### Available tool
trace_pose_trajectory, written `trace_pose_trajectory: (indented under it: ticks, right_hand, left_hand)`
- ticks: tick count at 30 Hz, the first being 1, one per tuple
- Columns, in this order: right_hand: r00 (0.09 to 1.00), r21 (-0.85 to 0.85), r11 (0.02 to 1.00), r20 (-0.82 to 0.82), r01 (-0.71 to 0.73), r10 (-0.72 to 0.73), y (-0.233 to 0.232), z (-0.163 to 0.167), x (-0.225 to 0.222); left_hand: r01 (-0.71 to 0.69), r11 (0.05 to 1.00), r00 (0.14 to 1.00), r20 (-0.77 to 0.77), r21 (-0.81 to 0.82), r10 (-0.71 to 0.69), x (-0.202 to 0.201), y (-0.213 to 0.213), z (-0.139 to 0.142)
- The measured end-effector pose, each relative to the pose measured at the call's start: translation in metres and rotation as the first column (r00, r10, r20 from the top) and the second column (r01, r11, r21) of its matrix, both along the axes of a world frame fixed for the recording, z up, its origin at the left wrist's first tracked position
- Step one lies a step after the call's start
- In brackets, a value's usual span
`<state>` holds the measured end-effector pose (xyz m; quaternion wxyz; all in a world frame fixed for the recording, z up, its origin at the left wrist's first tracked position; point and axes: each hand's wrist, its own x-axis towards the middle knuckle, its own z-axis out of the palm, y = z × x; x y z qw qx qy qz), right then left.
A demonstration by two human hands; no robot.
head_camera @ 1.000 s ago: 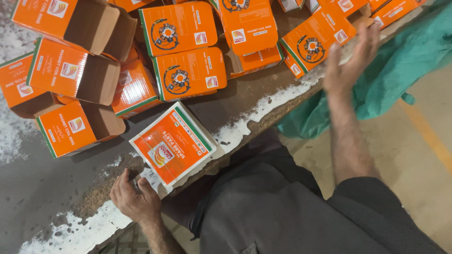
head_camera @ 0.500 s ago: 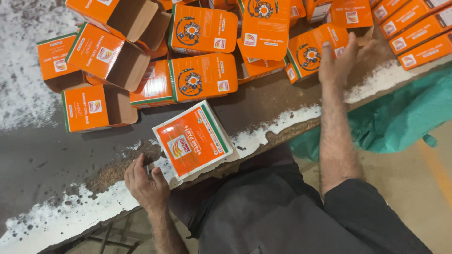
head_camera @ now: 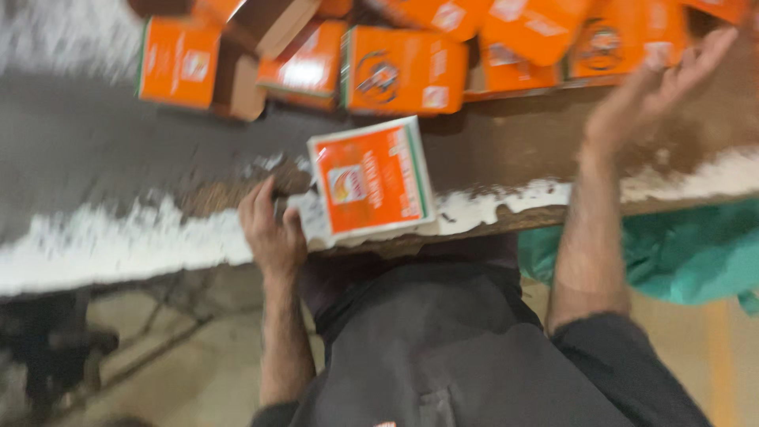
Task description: The person packs magnet coil ring assemblies at a factory bench. They wrap each coil in an orange printed paper sleeve, place the wrapped coil into an orange product box, and set finished boxes into a plastic crate, repeating the cycle for many units.
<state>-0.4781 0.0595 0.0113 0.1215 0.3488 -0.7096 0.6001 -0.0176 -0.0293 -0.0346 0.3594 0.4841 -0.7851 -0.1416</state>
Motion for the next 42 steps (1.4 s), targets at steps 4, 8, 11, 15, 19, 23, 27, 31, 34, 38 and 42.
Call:
trace_pose_trajectory:
  ticks: [4, 8, 11, 15, 19, 23, 27, 31, 34, 38, 42]
  right_hand:
    - [0.58, -0.153, 0.775, 0.579, -0.613, 0.573, 0.036, -0.03, 0.101]
    - [0.409, -0.09, 0.558, 0.585, -0.825, 0.7, 0.01, -0.054, 0.162]
    - [0.672, 0.285, 0.622, 0.465, -0.73, 0.576, -0.002, -0.052, 0.168]
    - [0.728, 0.371, 0.629, 0.421, -0.683, 0.541, -0.001, -0.046, 0.171]
    - [0.697, 0.294, 0.643, 0.446, -0.707, 0.561, 0.003, -0.044, 0.176]
    - [0.469, -0.235, 0.655, 0.532, -0.718, 0.705, 0.004, -0.04, 0.171]
    - [0.321, -0.335, 0.514, 0.488, -0.79, 0.812, 0.008, -0.035, 0.158]
    - [0.469, -0.166, 0.532, 0.306, -0.83, 0.828, 0.007, -0.042, 0.159]
    - [0.523, -0.092, 0.557, 0.245, -0.826, 0.816, 0.002, -0.051, 0.171]
    - [0.477, -0.089, 0.517, 0.28, -0.851, 0.833, 0.001, -0.053, 0.182]
    - [0.399, -0.188, 0.458, 0.281, -0.869, 0.873, -0.004, -0.048, 0.184]
  left_hand:
    - [-0.031, 0.995, 0.999, -0.022, 0.097, 0.034, 0.004, -0.008, 0.004]
    - [-0.067, 0.992, 0.989, 0.137, 0.103, 0.053, -0.019, -0.022, 0.019]
    - [-0.004, 0.993, 0.997, 0.076, 0.122, -0.005, -0.045, -0.033, 0.028]
    - [-0.009, 0.991, 1.0, -0.016, 0.13, 0.011, -0.066, -0.034, 0.033]
    - [0.187, 0.838, 0.922, -0.385, 0.512, 0.03, -0.074, -0.031, 0.034]
    - [0.529, 0.737, 0.625, -0.781, 0.422, -0.001, -0.073, -0.015, 0.037]
    - [0.622, 0.745, 0.434, -0.898, 0.242, -0.071, -0.061, 0.006, 0.04]
    - [0.563, 0.816, 0.588, -0.758, 0.133, -0.282, -0.054, 0.006, 0.036]
    - [0.551, 0.824, 0.595, -0.753, 0.129, -0.28, -0.058, 0.007, 0.026]
    - [0.576, 0.804, 0.549, -0.799, 0.15, -0.244, -0.06, 0.015, 0.012]
    - [0.559, 0.777, 0.606, -0.783, 0.291, -0.142, -0.06, 0.015, 0.004]
